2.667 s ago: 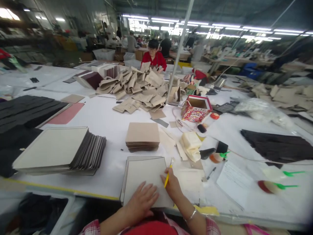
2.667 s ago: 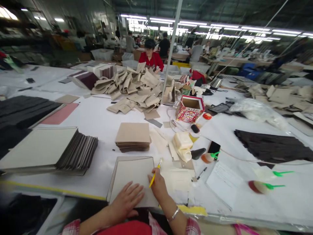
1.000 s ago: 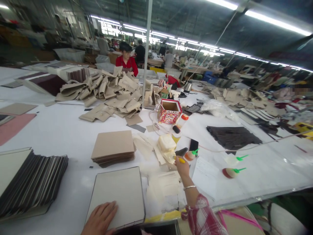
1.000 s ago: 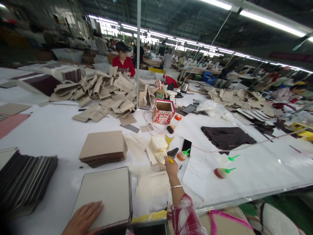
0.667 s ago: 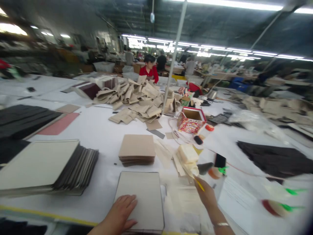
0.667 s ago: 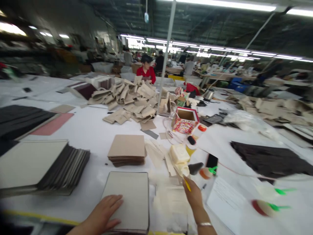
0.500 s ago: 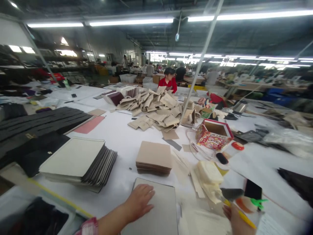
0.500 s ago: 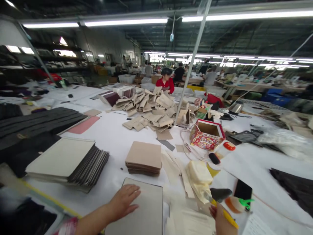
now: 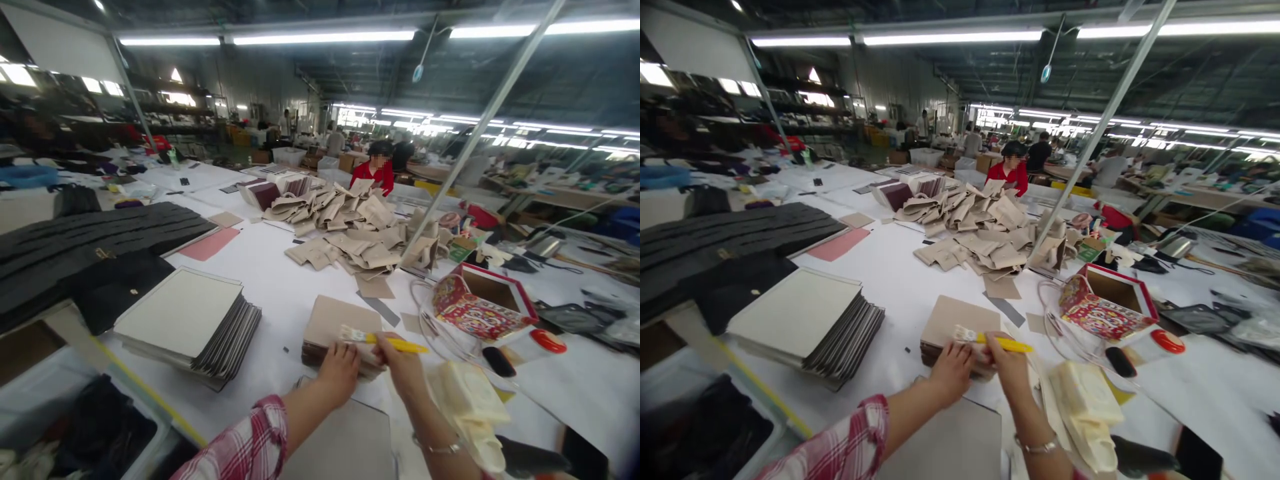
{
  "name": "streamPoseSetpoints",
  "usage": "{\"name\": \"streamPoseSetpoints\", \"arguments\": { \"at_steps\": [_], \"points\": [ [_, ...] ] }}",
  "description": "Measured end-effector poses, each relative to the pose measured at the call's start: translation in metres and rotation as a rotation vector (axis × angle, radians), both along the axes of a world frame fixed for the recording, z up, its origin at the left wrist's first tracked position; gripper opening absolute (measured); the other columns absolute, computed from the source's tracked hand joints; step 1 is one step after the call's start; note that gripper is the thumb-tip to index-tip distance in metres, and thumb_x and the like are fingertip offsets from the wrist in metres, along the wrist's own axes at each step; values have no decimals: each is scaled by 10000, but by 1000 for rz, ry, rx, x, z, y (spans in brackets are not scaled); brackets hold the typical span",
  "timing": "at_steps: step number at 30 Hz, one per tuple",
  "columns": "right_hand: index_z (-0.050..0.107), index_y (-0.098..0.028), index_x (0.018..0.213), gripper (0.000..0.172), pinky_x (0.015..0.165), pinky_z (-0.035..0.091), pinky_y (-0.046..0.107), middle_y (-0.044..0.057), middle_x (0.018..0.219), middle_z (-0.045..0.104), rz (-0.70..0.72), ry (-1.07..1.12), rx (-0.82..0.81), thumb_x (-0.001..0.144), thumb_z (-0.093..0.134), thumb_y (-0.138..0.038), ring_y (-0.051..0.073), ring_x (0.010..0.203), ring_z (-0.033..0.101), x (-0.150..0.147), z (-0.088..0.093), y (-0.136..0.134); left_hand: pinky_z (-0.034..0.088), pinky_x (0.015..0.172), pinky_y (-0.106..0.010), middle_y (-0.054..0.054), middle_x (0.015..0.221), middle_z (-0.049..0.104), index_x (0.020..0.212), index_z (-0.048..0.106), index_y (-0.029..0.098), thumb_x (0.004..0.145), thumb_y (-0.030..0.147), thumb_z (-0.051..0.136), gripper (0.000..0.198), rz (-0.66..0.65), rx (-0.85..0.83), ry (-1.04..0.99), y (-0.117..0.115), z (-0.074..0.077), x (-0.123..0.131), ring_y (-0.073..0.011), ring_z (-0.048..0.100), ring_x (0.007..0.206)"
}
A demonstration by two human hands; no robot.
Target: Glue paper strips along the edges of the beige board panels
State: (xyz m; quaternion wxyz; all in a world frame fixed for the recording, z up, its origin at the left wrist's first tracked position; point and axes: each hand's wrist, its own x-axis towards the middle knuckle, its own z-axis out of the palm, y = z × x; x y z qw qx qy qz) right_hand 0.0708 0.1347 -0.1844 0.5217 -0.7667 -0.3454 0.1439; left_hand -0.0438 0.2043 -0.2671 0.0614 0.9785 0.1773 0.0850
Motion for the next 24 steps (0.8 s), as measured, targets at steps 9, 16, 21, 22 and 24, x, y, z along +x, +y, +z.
{"name": "streamPoseSetpoints", "arguments": {
  "at_steps": [9, 16, 21, 22, 24],
  "points": [
    [563, -182, 678, 253, 409, 421, 211, -18, 497, 567, 171, 204, -34, 696, 531, -432, 107, 402, 515, -16, -28, 113, 154, 1028, -476, -150, 1376, 309, 1317, 319, 105, 783, 436, 491, 651, -37, -55, -17, 5, -3, -3, -308, 225, 1259],
    [560, -173, 685, 253, 403, 440, 220, 3, 510, 588, -40, 135, -56, 706, 510, -419, 120, 400, 540, 46, -37, 109, 179, 1018, -462, -124, 1399, 279, 1334, 296, 148, 783, 456, 481, 659, -46, -54, 44, 6, -4, -2, -281, 255, 1252],
    [576, -161, 677, 247, 395, 428, 216, -5, 473, 570, -189, 50, -104, 709, 499, -394, 120, 390, 535, 96, -26, 49, 239, 972, -434, -99, 1348, 369, 1263, 395, 200, 760, 424, 533, 568, -37, -61, -8, 11, 1, 2, -268, 334, 1185],
    [588, -164, 700, 253, 409, 433, 218, -6, 489, 578, -196, 35, -103, 712, 500, -401, 121, 403, 541, 99, -23, 40, 257, 954, -429, -101, 1339, 379, 1239, 420, 201, 756, 411, 541, 540, -35, -61, -15, 13, 3, 4, -268, 355, 1162],
    [614, -179, 760, 260, 475, 458, 222, 4, 580, 620, -149, -38, -95, 716, 512, -414, 124, 472, 569, 96, -17, 26, 292, 914, -420, -113, 1320, 391, 1202, 447, 192, 756, 378, 549, 494, -24, -46, -16, 16, 8, 9, -267, 388, 1114]
  ]
}}
